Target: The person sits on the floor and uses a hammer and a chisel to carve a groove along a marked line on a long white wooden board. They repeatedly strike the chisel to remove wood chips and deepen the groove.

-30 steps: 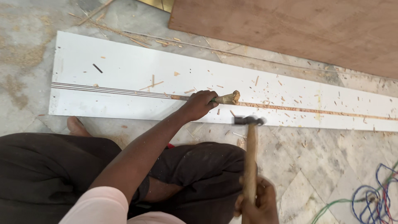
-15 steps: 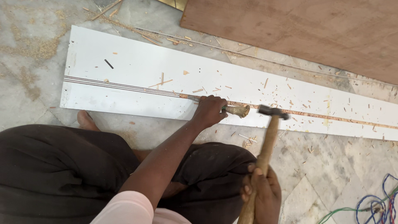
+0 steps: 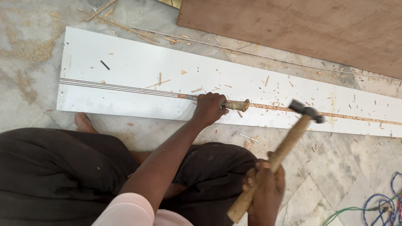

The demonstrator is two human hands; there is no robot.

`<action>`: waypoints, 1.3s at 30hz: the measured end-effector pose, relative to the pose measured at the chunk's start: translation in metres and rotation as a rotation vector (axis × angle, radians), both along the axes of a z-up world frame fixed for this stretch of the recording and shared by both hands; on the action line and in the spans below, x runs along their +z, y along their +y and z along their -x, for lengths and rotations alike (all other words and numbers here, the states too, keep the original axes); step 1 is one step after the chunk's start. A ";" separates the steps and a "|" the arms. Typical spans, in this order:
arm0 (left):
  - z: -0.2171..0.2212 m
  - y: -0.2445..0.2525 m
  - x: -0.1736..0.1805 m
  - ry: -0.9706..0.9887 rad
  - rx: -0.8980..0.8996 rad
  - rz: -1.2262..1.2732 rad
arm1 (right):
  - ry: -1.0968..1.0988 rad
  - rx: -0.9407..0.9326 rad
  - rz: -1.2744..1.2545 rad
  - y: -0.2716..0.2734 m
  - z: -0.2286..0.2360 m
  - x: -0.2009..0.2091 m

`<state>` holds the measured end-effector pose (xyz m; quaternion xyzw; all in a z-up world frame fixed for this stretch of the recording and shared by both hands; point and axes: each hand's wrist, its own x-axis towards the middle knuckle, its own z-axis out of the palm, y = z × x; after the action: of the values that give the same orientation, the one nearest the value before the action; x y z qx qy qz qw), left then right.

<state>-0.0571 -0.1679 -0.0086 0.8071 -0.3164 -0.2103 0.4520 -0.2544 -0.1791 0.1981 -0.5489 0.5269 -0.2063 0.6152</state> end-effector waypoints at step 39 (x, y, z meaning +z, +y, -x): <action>-0.004 0.000 0.021 0.030 0.023 0.072 | -0.080 -0.115 -0.001 -0.025 0.034 -0.001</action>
<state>-0.0527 -0.1676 0.0119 0.7908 -0.3075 -0.2056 0.4877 -0.2884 -0.2037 0.1967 -0.5086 0.5326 -0.2628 0.6233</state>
